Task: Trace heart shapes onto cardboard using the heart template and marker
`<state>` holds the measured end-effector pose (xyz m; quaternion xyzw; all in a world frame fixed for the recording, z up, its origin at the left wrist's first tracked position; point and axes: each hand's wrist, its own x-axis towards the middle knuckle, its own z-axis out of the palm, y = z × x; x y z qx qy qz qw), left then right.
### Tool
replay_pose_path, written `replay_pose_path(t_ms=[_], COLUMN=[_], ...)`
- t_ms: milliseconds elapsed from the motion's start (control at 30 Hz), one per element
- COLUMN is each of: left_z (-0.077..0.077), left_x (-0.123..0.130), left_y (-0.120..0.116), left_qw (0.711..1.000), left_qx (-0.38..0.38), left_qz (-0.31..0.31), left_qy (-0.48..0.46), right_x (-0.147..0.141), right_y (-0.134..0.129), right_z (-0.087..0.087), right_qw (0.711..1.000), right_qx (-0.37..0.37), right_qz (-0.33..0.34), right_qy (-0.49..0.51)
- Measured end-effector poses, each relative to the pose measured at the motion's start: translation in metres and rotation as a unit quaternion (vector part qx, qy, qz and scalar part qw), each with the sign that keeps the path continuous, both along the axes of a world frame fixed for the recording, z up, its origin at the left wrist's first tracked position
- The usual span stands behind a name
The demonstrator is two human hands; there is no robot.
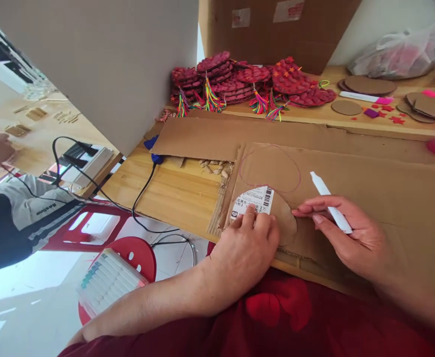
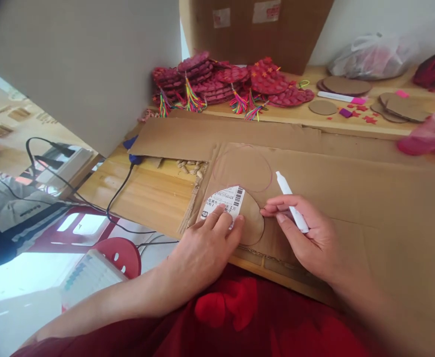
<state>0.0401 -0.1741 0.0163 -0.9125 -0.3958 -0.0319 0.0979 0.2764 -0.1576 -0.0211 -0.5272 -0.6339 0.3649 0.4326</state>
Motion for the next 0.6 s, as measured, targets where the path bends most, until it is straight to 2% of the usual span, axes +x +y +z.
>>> replay_pose_path(t_ms=[167,367,500,600], left_z=[-0.002,-0.002,-0.002,-0.001], left_x=[0.009,0.012,0.014,0.016], left_y=[-0.003,-0.004,-0.004,-0.003], left_qw=[1.0,0.999,0.998,0.998], left_qx=[0.003,-0.015,-0.02,-0.023], left_qz=[0.022,0.04,0.048,0.053], left_qy=[-0.005,-0.023,-0.024,-0.022], right_x=[0.007,0.009,-0.009,-0.033], right_y=[0.003,0.024,0.041,0.051], right_z=[0.015,0.056,0.081,0.092], right_qw=[0.999,0.998,0.995,0.986], right_qx=[-0.027,-0.005,-0.003,-0.013], right_qz=[-0.029,-0.017,0.001,0.073], right_qy=[-0.025,-0.055,-0.103,-0.148])
